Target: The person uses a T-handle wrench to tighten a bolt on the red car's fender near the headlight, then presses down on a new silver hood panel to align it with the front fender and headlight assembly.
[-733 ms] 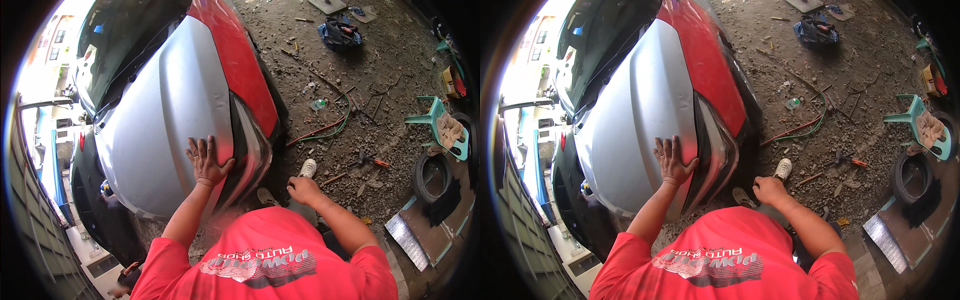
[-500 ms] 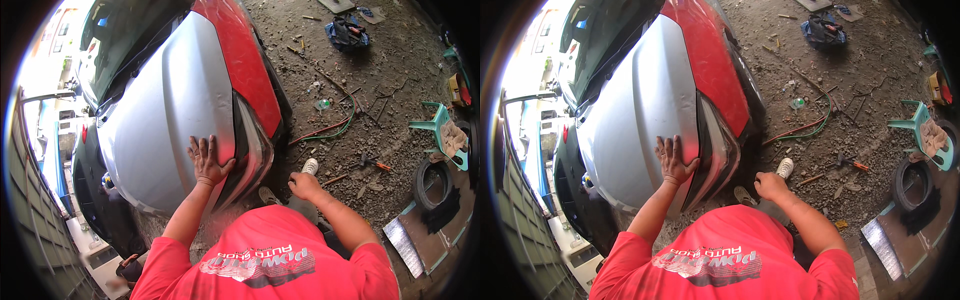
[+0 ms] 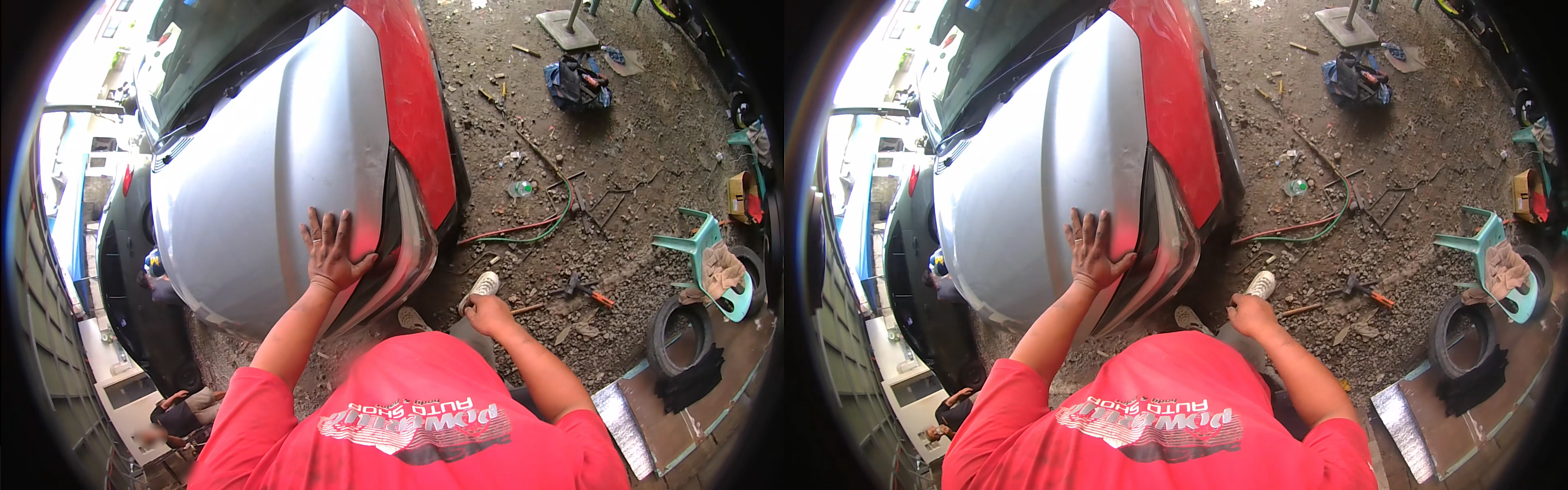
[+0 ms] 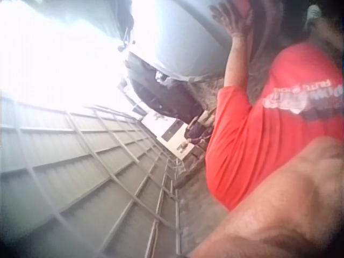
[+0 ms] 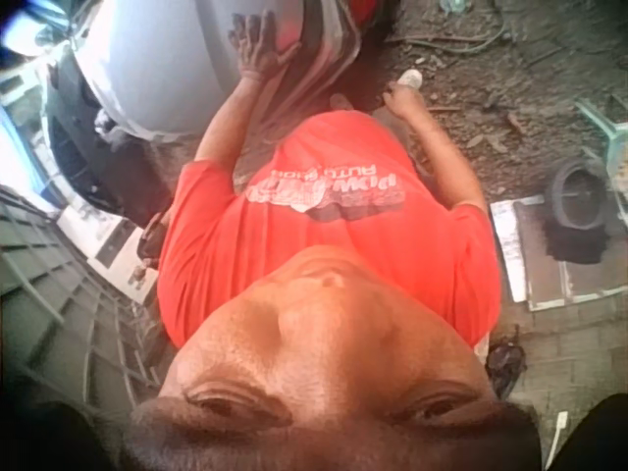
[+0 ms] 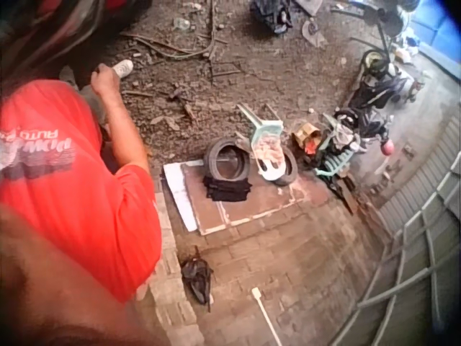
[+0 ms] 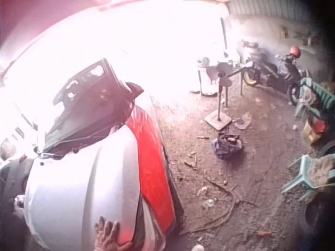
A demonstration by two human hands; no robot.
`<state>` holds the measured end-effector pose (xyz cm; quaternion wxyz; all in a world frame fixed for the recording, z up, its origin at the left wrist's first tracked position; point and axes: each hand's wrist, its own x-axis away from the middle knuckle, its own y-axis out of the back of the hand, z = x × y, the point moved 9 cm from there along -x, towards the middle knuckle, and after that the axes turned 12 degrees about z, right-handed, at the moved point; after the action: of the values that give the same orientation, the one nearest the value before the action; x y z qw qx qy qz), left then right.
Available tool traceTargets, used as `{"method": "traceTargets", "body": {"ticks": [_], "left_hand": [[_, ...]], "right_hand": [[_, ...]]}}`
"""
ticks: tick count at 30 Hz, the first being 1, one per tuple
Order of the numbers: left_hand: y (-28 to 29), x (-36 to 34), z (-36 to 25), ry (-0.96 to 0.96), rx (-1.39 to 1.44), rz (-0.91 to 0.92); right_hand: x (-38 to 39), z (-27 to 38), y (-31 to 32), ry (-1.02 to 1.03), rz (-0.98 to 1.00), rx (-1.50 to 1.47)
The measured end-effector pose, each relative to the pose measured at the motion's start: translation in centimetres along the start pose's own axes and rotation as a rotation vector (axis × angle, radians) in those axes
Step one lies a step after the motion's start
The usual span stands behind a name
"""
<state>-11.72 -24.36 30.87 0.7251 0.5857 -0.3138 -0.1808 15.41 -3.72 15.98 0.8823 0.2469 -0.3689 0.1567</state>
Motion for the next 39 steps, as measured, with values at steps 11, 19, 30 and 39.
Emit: {"method": "traceTargets", "body": {"ticks": [11,19,30,39], "left_hand": [[0.3,0.1,0.0,0.012,0.014,-0.017],[0.1,0.5,0.4,-0.006,0.040,-0.073],[0.0,0.4,0.6,-0.019,0.048,-0.093],[-0.2,0.3,0.7,-0.020,0.057,-0.093]], "right_hand": [[-0.6,-2.0,-0.9,0.002,-0.038,0.029],[0.3,-2.1,-1.2,0.037,-0.047,-0.037],[-1.1,-1.4,-0.9,0.028,0.072,-0.092],[-9.7,1.2,-2.1,0.035,0.183,-0.725]]}}
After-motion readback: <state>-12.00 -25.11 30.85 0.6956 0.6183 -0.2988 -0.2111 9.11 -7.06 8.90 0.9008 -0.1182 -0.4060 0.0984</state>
